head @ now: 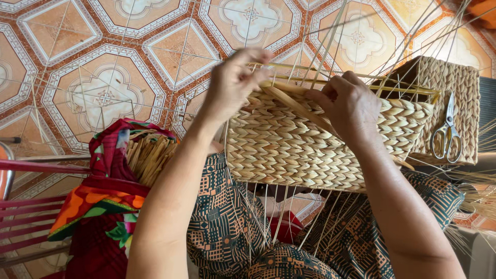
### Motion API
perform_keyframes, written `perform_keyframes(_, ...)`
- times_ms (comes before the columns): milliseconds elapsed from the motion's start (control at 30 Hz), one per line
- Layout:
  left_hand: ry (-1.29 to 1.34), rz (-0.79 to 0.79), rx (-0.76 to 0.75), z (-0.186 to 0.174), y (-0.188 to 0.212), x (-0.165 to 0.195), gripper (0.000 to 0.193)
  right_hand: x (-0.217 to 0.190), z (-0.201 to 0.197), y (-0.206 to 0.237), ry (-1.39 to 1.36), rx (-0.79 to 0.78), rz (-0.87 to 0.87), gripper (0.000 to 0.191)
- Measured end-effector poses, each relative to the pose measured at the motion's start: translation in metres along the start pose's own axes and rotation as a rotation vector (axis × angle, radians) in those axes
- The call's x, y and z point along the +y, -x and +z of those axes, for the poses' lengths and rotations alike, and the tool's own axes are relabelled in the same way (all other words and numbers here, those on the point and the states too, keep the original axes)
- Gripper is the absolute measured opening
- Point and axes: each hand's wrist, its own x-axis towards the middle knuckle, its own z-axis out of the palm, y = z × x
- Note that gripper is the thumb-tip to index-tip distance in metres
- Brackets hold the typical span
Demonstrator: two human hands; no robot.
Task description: The person weaves a basket by hand using dried palm leaves. They interlace the leaves through a metal frame, pull them tight, and trim excess material with scissors.
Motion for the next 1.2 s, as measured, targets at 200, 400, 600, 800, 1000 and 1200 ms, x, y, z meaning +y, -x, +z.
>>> perform_keyframes(200,-0.036,-0.253,0.362,-0.027,0.038,-0.015,0.026,0.043,-0.007,0.048,-0.116,0.328,-0.201,0.023)
perform_keyframes(400,0.264,-0.479,0.077,-0.012,0.051,-0.023,0.038,0.073,0.019,0.096,-0.402,0.303,0.128,0.011)
perform_keyframes(600,0.746,-0.396,0.130,-0.009,0.049,-0.021,0.030,0.083,0.025,0.120,-0.317,0.252,0.016,0.013)
perform_keyframes(800,0.986,-0.490,0.222,-0.006,0.047,-0.012,0.043,0.085,0.028,0.115,-0.365,0.238,0.069,0.012)
perform_keyframes(1000,0.822,-0.394,0.350,-0.001,0.050,-0.014,0.035,0.083,0.029,0.115,-0.382,0.232,0.074,0.012)
perform_keyframes(1200,0.358,-0.280,0.446,0.007,0.059,-0.020,0.043,0.087,0.033,0.114,-0.328,0.211,0.087,0.014)
